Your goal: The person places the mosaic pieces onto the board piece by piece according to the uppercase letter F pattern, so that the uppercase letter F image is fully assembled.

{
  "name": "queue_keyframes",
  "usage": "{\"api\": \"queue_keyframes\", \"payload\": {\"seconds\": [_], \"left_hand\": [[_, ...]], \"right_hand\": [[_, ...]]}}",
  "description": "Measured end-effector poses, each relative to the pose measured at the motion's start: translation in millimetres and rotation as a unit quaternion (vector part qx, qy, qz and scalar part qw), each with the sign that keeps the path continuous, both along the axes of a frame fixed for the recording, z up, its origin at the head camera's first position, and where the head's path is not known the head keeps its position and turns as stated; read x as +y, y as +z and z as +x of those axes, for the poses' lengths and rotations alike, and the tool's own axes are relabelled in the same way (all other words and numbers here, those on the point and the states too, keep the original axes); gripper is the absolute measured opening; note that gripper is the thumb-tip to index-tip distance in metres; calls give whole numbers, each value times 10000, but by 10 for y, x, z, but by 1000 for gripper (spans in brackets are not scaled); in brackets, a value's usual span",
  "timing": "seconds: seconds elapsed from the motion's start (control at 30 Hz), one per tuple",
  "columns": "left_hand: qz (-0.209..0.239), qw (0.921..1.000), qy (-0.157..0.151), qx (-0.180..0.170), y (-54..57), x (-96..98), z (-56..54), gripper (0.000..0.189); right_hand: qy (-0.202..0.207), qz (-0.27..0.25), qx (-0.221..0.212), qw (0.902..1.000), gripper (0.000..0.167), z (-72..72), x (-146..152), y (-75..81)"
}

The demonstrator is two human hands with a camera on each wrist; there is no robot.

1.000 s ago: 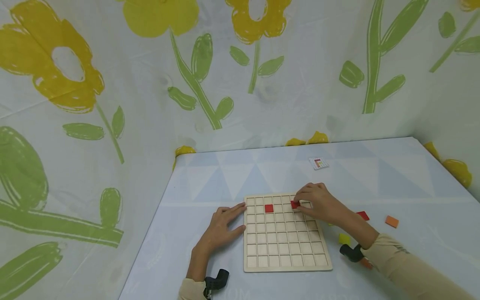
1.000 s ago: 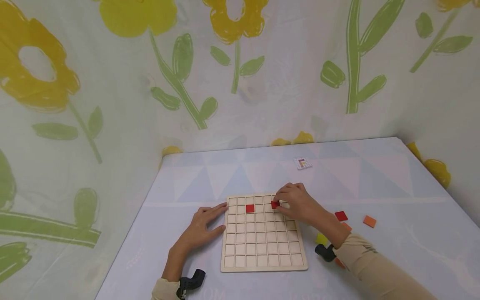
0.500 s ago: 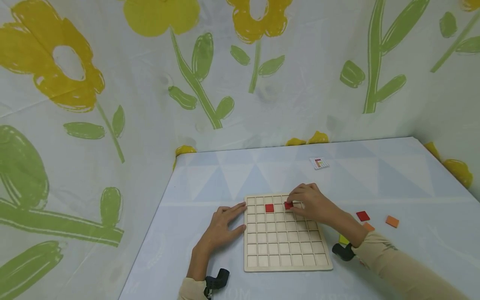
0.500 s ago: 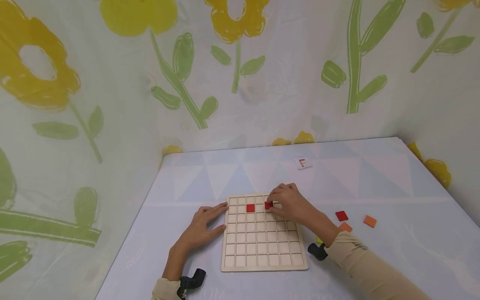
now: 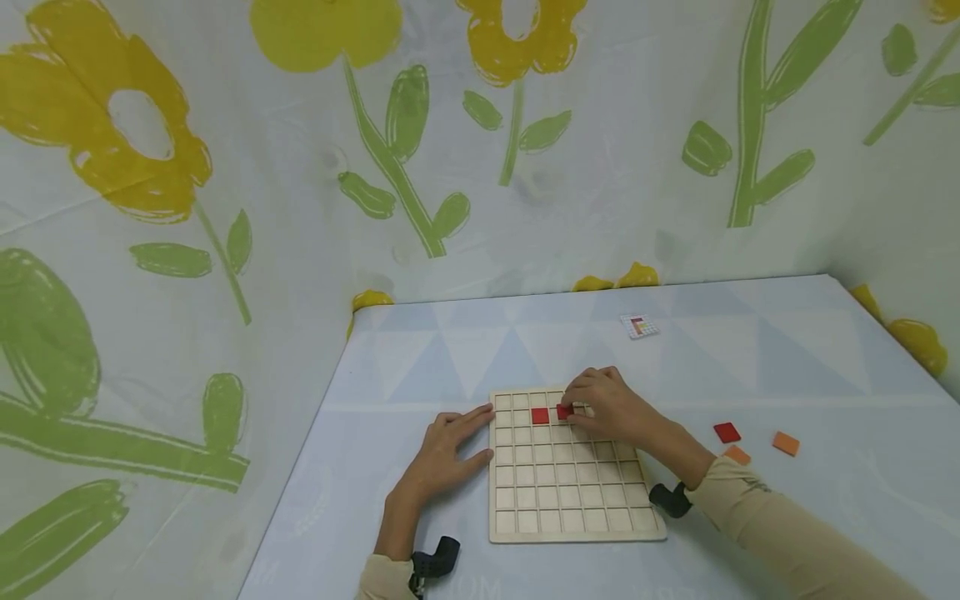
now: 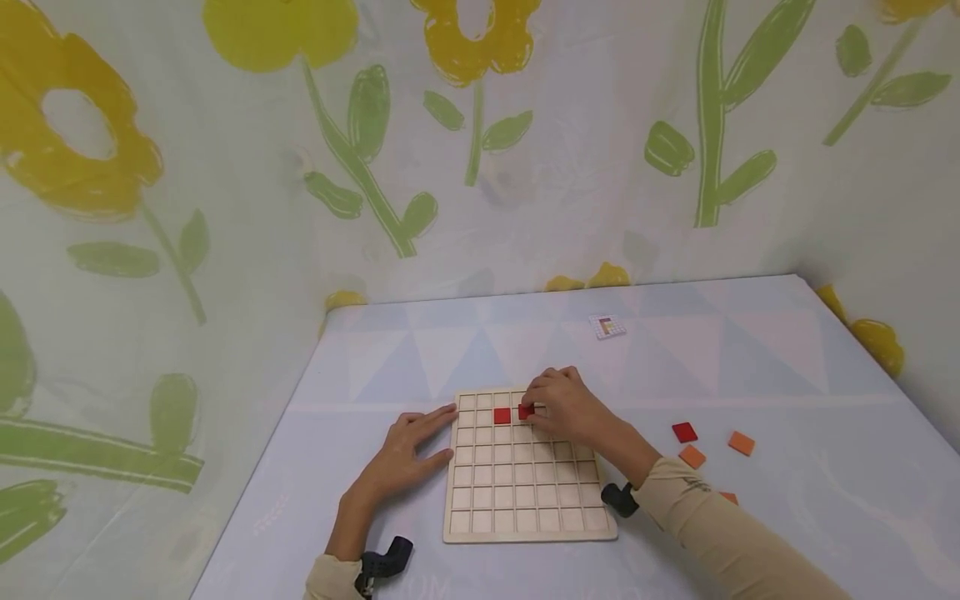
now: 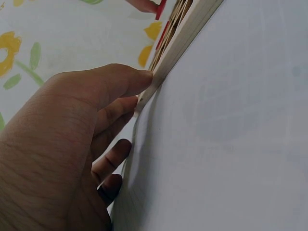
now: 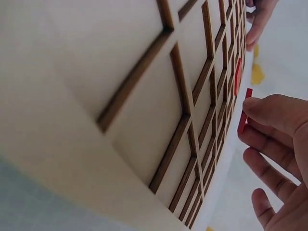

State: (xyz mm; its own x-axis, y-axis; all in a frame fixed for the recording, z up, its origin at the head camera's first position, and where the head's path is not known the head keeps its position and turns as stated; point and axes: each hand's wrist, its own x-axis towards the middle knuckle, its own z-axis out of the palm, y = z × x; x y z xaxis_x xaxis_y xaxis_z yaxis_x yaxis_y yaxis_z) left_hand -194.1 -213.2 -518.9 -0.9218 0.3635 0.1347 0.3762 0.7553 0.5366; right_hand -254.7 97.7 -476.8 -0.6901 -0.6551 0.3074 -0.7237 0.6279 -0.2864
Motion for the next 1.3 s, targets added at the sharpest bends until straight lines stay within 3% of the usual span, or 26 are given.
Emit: {"api": "queue_keyframes", "payload": {"seconds": [0.17,0.63,0.9,1.3], "left_hand": [[-5,10000,15,-30,-1,4,-5,59],[-6,10000,85,-26,-11,-6,30,58],[54,10000,10,33,-8,2,5,58],[-15,10000,51,-34,-1,1,4,58]], "right_hand": [[-24,89,-68,9999,12,-14,-60,-33],[176,157,262,9994,12,-13,-106,-92],[4,497,143,9987,12,-42,-117,-59],[11,401,48,9992,15,-21,-91,-35]]}}
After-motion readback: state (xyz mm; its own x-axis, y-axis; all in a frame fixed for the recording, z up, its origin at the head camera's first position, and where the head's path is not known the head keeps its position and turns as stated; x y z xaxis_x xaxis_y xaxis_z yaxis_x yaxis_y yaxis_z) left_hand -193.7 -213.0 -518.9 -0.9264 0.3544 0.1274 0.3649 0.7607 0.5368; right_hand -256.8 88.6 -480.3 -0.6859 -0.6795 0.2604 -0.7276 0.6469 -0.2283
